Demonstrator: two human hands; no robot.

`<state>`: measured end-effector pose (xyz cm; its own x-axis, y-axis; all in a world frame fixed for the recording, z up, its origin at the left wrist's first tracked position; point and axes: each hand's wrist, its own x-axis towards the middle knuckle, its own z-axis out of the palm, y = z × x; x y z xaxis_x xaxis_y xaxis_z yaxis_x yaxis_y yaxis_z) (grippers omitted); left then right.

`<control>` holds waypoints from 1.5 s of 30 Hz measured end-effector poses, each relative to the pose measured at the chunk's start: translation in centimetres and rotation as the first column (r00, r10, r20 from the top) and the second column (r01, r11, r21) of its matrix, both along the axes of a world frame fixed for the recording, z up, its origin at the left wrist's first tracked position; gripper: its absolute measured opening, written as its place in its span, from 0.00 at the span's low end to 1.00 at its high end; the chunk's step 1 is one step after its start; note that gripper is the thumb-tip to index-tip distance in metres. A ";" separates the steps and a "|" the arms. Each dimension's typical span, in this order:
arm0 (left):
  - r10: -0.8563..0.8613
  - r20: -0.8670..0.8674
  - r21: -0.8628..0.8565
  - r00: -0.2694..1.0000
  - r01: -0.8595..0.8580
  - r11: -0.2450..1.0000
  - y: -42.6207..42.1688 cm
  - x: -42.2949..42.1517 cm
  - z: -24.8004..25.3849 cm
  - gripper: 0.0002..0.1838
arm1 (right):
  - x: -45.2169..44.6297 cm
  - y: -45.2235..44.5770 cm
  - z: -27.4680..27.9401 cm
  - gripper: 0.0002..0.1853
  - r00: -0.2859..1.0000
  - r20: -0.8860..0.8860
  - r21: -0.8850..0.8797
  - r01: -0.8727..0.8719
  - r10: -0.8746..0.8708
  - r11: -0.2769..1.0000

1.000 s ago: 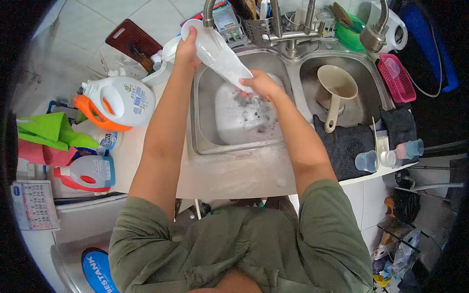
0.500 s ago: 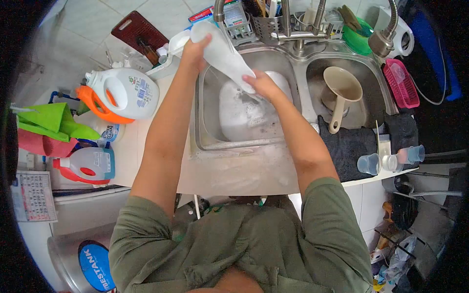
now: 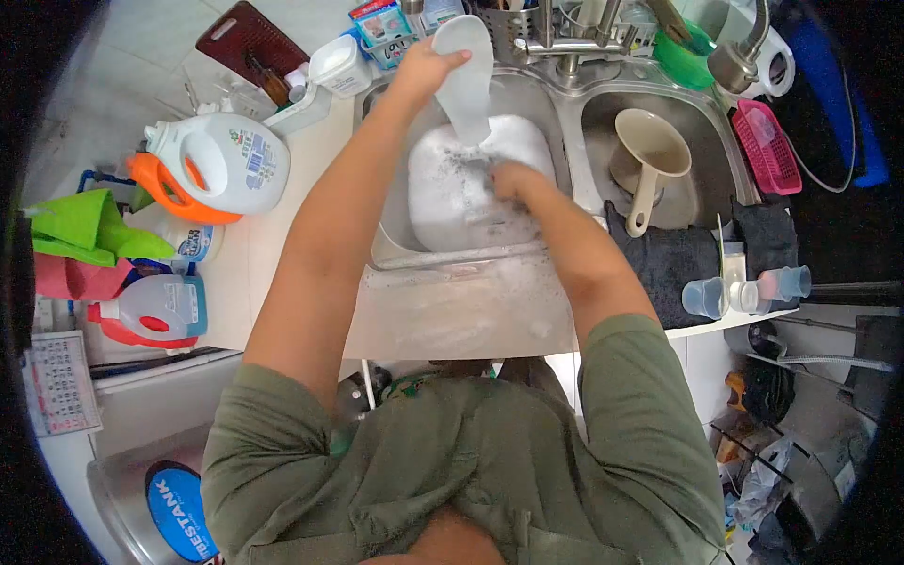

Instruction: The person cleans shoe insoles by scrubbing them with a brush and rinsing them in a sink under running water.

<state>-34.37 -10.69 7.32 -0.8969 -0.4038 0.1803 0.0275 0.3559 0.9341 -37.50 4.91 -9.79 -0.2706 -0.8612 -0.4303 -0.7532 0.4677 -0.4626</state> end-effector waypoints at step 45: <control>0.021 0.046 0.197 0.999 -0.030 0.980 -5.1 10.7 11.6 0.13 | -9.2 -3.2 18.1 0.27 0.851 0.084 -0.614 0.454 -0.519 0.646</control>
